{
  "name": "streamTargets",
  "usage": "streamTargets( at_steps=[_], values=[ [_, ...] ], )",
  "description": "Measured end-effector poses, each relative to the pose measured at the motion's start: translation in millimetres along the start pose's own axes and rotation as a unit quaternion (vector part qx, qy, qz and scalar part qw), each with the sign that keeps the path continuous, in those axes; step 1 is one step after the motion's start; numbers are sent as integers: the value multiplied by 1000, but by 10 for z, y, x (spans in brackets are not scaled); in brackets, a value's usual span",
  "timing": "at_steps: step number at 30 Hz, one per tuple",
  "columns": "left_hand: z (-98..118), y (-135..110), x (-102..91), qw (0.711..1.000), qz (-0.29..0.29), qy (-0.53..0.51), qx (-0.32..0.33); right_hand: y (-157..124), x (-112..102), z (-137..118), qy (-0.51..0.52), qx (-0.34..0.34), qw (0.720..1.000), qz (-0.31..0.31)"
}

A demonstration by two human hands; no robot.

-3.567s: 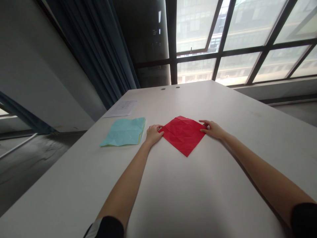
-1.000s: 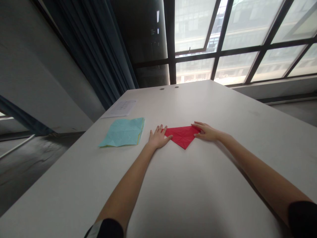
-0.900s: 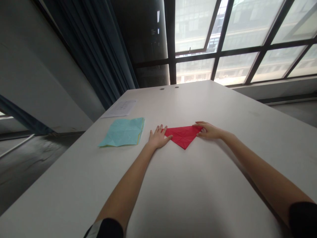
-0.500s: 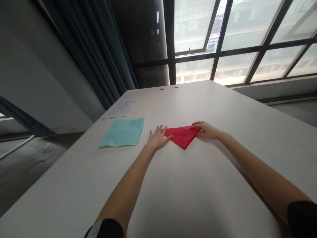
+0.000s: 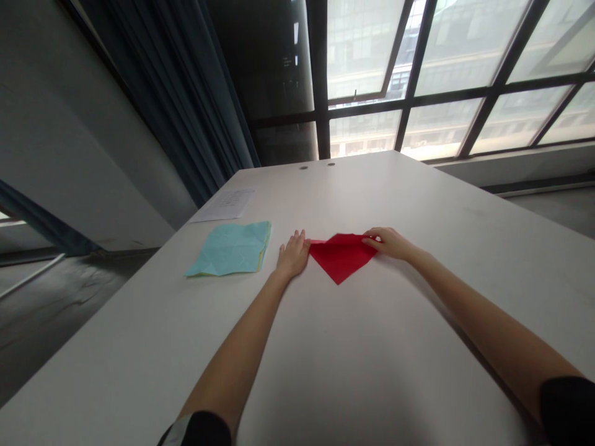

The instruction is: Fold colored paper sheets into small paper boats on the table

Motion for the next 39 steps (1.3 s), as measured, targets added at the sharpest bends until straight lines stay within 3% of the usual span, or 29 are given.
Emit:
streamTargets(
  at_steps=[7,11,14,18,23,28,35,39],
  values=[
    [4,7,0,1000,5,2,0,-70,-180,237,63,125,983,118],
    [24,0,45,999,-8,33,18,-106,-152,348,63,139,978,144],
    [25,-2,81,998,-20,47,28,-98,-82,349,15,108,986,126],
    [43,-11,80,998,-28,48,30,-84,86,301,-92,72,992,49],
    [64,-27,45,998,-29,50,20,-83,184,226,-135,53,989,-11],
    [58,-26,55,997,-36,58,23,-88,72,141,-146,49,988,10],
    [18,-5,74,996,-32,78,13,-84,45,-11,-105,-10,994,19],
    [11,11,96,996,-42,77,18,-94,41,48,-94,-7,995,41]
  ],
)
Point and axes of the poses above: each hand's wrist, its own y-axis towards the middle knuckle, its own x-axis out of the palm, z = x × y, the point moved 10 cm from there along y, towards the middle knuckle
